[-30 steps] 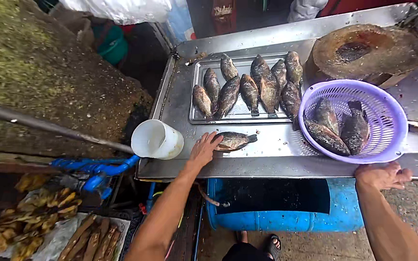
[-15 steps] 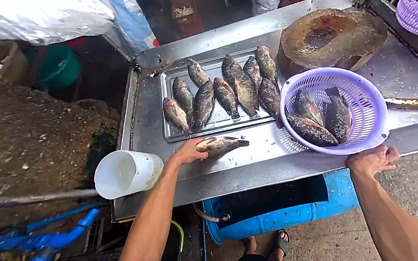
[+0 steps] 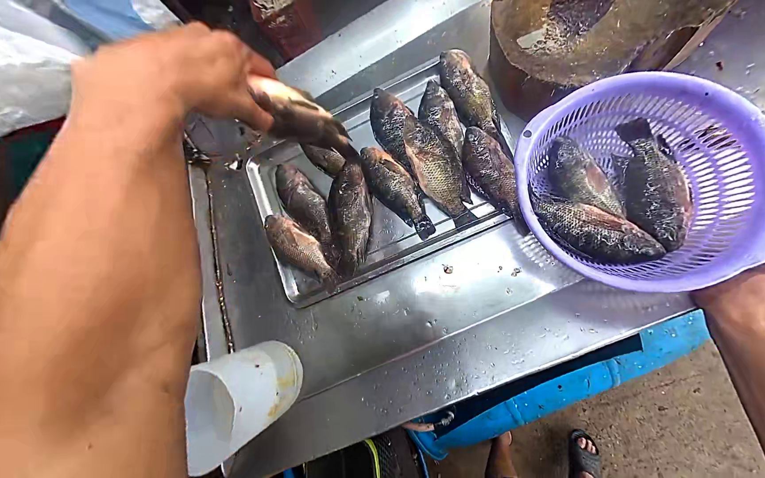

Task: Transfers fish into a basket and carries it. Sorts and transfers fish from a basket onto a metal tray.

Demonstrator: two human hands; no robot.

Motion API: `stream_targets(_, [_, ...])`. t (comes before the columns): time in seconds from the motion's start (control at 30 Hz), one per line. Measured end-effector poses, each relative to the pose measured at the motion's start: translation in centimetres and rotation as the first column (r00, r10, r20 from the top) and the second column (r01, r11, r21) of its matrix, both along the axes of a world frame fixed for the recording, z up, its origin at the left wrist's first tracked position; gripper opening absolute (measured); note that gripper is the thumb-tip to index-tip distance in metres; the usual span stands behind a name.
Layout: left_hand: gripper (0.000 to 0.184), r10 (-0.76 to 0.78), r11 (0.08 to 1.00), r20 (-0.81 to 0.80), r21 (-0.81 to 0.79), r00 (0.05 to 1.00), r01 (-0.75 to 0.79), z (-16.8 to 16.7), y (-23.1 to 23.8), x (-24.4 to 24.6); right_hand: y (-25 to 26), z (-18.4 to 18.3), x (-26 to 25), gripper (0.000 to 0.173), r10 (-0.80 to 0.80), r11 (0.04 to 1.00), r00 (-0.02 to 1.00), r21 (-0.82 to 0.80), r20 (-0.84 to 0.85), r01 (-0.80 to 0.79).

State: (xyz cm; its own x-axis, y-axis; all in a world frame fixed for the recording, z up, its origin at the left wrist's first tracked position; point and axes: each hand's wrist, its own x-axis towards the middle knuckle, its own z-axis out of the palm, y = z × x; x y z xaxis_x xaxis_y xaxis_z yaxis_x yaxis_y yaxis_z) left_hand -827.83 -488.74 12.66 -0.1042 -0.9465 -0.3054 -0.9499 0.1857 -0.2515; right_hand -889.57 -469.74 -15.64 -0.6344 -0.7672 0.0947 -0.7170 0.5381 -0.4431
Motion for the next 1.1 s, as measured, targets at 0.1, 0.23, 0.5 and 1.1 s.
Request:
stream_targets(0.1, [0.026, 0.072, 0.997, 0.056, 0.011, 0.996, -0.073, -1.1, -5.5, -1.2, -0.2, -0.6, -0.7, 0.078, 0.015, 1.000, 1.000, 0.010, 0.005, -0.015])
stream_targets(0.23, [0.018, 0.194, 0.972, 0.012, 0.133, 0.981, -0.194, -4.1, -9.5, -1.0, -0.1, -0.4, -0.5, 0.077, 0.034, 0.999, 0.999, -0.017, 0.017, -0.034])
stream_targets(0.5, [0.044, 0.224, 0.975, -0.086, 0.005, 0.971, -0.224, -10.4, -12.1, -1.8, -0.4, 0.1, -0.7, 0.061, 0.047, 0.993, 0.999, -0.105, 0.015, -0.045])
stream_targets(1.1, [0.052, -0.110, 0.903, -0.588, -0.396, 0.801, -0.166, -12.1, -0.7, -16.2, -0.3, 1.7, -0.1, 0.049, 0.007, 0.996, 0.997, -0.087, 0.078, 0.000])
